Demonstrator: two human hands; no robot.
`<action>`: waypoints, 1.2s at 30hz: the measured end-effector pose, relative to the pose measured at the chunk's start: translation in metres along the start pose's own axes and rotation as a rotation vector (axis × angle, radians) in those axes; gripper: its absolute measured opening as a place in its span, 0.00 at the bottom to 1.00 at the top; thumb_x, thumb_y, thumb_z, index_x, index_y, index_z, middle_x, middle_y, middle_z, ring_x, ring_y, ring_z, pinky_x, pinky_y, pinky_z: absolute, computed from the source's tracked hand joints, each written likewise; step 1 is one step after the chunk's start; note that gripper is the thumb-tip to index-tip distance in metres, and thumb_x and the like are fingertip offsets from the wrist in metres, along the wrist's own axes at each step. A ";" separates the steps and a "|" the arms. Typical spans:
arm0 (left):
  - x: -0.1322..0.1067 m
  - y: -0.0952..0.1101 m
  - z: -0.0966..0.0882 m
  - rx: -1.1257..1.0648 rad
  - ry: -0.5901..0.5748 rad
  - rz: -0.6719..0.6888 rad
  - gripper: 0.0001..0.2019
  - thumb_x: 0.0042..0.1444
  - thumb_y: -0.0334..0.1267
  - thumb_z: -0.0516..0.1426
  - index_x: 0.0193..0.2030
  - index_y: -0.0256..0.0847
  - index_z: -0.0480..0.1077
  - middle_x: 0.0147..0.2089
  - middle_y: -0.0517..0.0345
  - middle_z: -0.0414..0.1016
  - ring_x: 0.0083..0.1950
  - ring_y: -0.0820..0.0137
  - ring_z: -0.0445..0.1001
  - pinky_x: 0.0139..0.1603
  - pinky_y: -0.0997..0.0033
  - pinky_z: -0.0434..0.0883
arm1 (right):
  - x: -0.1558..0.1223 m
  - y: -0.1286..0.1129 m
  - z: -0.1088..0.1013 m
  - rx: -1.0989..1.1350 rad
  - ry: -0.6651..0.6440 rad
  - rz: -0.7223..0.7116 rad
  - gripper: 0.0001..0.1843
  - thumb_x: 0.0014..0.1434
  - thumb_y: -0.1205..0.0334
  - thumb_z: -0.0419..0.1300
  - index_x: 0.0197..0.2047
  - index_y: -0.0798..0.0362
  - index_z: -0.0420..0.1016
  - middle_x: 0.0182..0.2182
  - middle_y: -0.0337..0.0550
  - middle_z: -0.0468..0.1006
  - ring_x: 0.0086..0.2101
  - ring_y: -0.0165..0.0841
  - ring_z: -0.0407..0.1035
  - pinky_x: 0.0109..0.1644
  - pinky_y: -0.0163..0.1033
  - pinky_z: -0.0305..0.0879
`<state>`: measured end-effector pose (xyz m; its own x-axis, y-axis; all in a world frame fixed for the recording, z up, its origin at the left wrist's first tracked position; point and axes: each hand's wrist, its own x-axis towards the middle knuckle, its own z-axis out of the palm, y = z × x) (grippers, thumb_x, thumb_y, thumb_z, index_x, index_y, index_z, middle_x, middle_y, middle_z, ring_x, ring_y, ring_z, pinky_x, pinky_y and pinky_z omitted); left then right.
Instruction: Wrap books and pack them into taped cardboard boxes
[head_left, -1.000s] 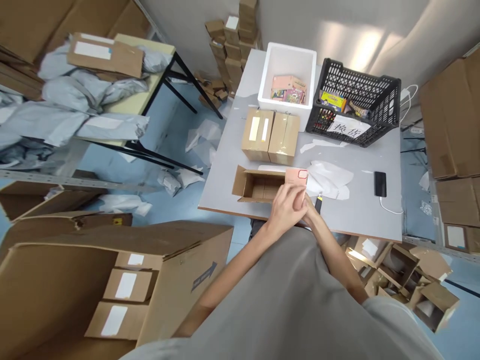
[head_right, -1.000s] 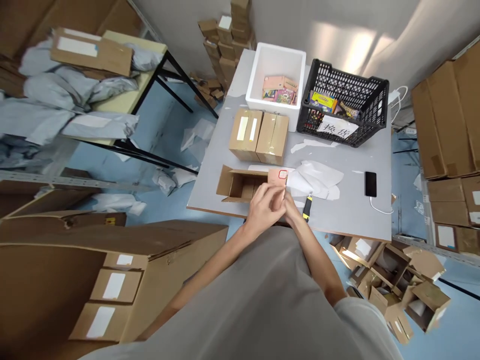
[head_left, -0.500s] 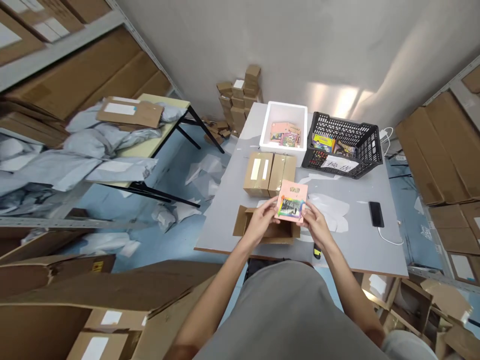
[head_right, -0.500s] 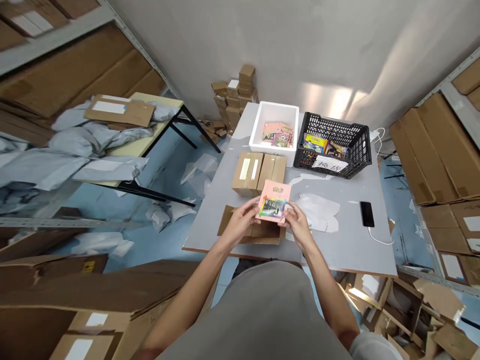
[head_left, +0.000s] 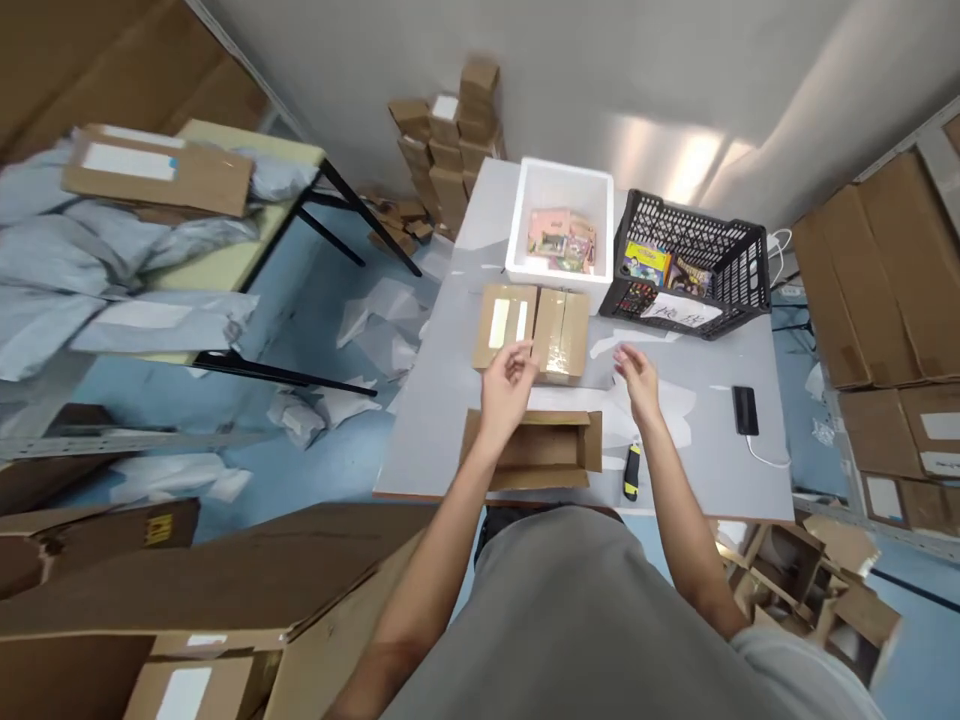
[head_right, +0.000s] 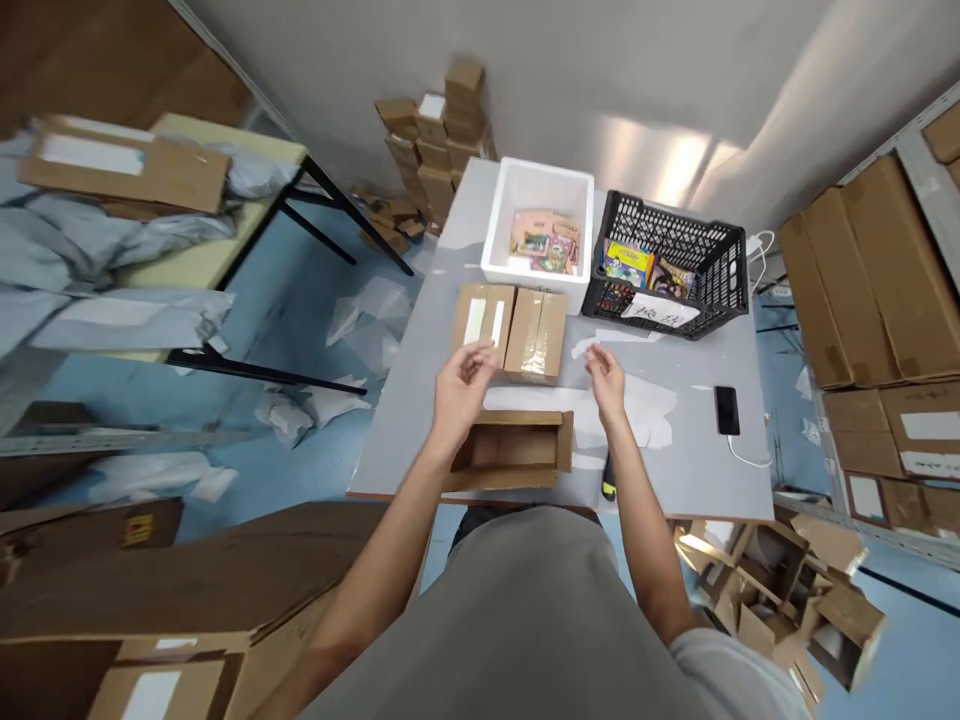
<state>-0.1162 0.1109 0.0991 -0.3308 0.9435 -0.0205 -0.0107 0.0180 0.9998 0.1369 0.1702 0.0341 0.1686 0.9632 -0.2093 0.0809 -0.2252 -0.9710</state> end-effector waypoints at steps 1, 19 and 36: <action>-0.019 -0.018 -0.004 0.009 -0.013 -0.066 0.20 0.64 0.51 0.68 0.56 0.42 0.79 0.38 0.58 0.79 0.40 0.69 0.79 0.46 0.70 0.77 | -0.006 0.020 -0.018 -0.175 0.065 0.048 0.32 0.67 0.42 0.66 0.64 0.56 0.79 0.65 0.64 0.83 0.62 0.45 0.80 0.69 0.53 0.75; -0.101 -0.054 0.018 0.067 -0.143 -0.153 0.17 0.68 0.47 0.64 0.59 0.42 0.80 0.51 0.47 0.86 0.52 0.63 0.85 0.52 0.65 0.81 | -0.024 0.093 -0.085 -1.359 -0.140 0.192 0.26 0.70 0.77 0.53 0.67 0.63 0.80 0.56 0.65 0.82 0.55 0.45 0.73 0.59 0.43 0.64; -0.145 -0.009 0.033 -0.214 -0.336 -0.095 0.42 0.61 0.68 0.69 0.73 0.43 0.73 0.71 0.40 0.80 0.73 0.46 0.79 0.76 0.47 0.76 | -0.187 -0.043 -0.020 -0.434 -0.278 -0.586 0.25 0.72 0.56 0.63 0.70 0.43 0.81 0.60 0.52 0.83 0.60 0.48 0.77 0.66 0.54 0.76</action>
<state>-0.0368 -0.0150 0.0936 0.0072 0.9972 -0.0750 -0.2341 0.0746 0.9694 0.1213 -0.0029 0.1169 -0.2680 0.9313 0.2468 0.4678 0.3498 -0.8117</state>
